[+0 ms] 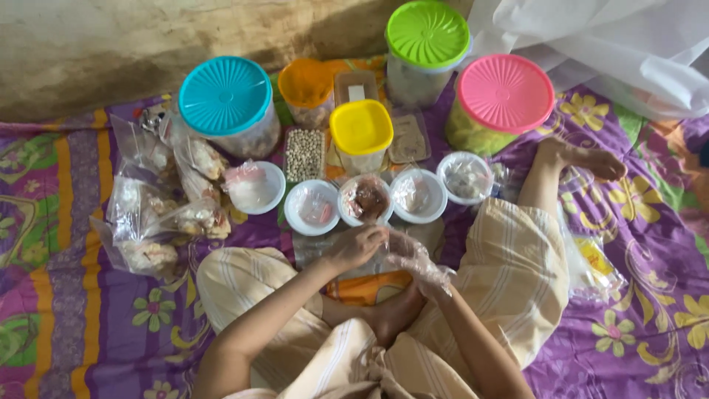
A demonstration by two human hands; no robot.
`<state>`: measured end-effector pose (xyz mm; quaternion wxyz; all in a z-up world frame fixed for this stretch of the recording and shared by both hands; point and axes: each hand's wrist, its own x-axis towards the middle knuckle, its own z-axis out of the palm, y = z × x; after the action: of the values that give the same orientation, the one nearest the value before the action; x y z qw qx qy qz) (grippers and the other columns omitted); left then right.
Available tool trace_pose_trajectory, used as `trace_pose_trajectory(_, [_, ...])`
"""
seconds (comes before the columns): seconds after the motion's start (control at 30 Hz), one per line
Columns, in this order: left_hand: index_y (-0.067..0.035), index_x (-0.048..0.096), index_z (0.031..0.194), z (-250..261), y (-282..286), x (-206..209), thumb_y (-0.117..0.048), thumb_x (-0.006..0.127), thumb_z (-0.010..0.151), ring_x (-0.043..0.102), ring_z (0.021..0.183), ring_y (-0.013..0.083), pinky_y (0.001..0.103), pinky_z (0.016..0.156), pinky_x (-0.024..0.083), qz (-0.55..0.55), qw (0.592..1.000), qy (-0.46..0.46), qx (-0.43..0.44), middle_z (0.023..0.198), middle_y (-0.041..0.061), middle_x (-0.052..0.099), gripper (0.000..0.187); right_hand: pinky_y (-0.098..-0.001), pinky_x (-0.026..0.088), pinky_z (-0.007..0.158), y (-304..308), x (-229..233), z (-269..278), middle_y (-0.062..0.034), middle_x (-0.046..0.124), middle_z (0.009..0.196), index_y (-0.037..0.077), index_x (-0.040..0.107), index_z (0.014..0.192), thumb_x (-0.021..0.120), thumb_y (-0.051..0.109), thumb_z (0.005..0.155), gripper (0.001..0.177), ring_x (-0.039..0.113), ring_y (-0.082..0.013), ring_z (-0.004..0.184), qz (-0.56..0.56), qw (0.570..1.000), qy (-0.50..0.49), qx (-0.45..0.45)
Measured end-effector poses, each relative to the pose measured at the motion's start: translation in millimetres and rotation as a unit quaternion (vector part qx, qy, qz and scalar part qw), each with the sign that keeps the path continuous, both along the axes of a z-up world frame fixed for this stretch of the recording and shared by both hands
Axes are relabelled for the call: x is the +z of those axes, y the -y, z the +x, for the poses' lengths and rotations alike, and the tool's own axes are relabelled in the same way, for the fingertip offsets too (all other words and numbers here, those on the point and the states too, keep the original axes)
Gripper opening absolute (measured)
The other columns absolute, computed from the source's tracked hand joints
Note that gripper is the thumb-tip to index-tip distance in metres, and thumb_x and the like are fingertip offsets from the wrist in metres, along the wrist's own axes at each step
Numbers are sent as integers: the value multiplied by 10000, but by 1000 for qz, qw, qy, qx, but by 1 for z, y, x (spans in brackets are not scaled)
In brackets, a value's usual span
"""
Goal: Packaging various food items into small plastic bags while sitting on the floor
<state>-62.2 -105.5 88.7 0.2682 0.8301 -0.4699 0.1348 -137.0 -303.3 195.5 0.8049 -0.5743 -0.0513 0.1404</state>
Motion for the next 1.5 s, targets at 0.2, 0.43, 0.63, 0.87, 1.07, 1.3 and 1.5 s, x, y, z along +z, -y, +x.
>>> trace_pose_trajectory(0.2, [-109, 615, 1038, 1, 2, -19, -83, 654, 930, 709, 1030, 279, 372, 832, 606, -14, 999, 30, 15, 1119, 85, 662, 118, -449, 526, 986, -6, -15, 0, -210, 692, 1231, -62, 579, 1401, 780, 125, 843, 622, 650, -267, 1160, -3, 1000, 13, 18])
trace_pose_trajectory(0.43, [-110, 602, 1066, -7, -14, 35, -42, 638, 934, 694, 1008, 302, 394, 806, 601, -28, 1000, 8, 0, 1098, 88, 635, 152, -311, 500, 850, -27, -1, 9, -69, 677, 1015, 12, 676, 1242, 811, 160, 815, 471, 612, -147, 973, 13, 1000, -7, -18])
trace_pose_trajectory(0.63, [-111, 623, 1117, -4, -28, 14, -84, 646, 954, 685, 998, 302, 400, 804, 601, -50, 998, 33, 19, 1142, 83, 638, 167, -275, 484, 823, -43, -18, 24, -61, 657, 1025, 14, 613, 1277, 838, 156, 790, 555, 626, -140, 960, 54, 999, -1, -8])
trace_pose_trajectory(0.87, [-104, 610, 1077, -6, -61, 85, -120, 654, 963, 690, 936, 321, 412, 760, 601, -55, 998, 28, 28, 1067, 96, 640, 123, -282, 522, 809, -61, -55, 48, -101, 674, 1089, -37, 579, 1303, 833, 258, 815, 625, 632, -136, 995, 35, 998, 23, 41])
trace_pose_trajectory(1.07, [-105, 585, 1045, -3, -83, 92, -101, 603, 1006, 693, 862, 299, 379, 689, 582, -52, 997, 34, 42, 1005, 82, 629, 43, -291, 504, 776, -74, -14, 55, -118, 651, 1034, -28, 621, 1287, 777, 167, 858, 496, 594, -176, 982, -46, 992, 76, 88])
trace_pose_trajectory(1.3, [-91, 568, 1058, -1, -102, 55, -72, 571, 1001, 683, 848, 312, 411, 658, 568, -3, 998, 24, 55, 1030, 102, 619, 59, -356, 519, 787, -84, -24, 65, -144, 654, 1037, -16, 613, 1337, 850, 127, 801, 603, 580, -203, 952, -155, 975, 100, 122])
trace_pose_trajectory(1.5, [-69, 581, 1038, -8, -114, 60, -34, 581, 960, 673, 846, 313, 394, 642, 564, 22, 997, 37, 64, 1068, 115, 602, 86, -405, 538, 768, -91, -37, 73, -147, 653, 1041, 62, 637, 1321, 856, 248, 821, 577, 629, -237, 955, -253, 953, 99, 133])
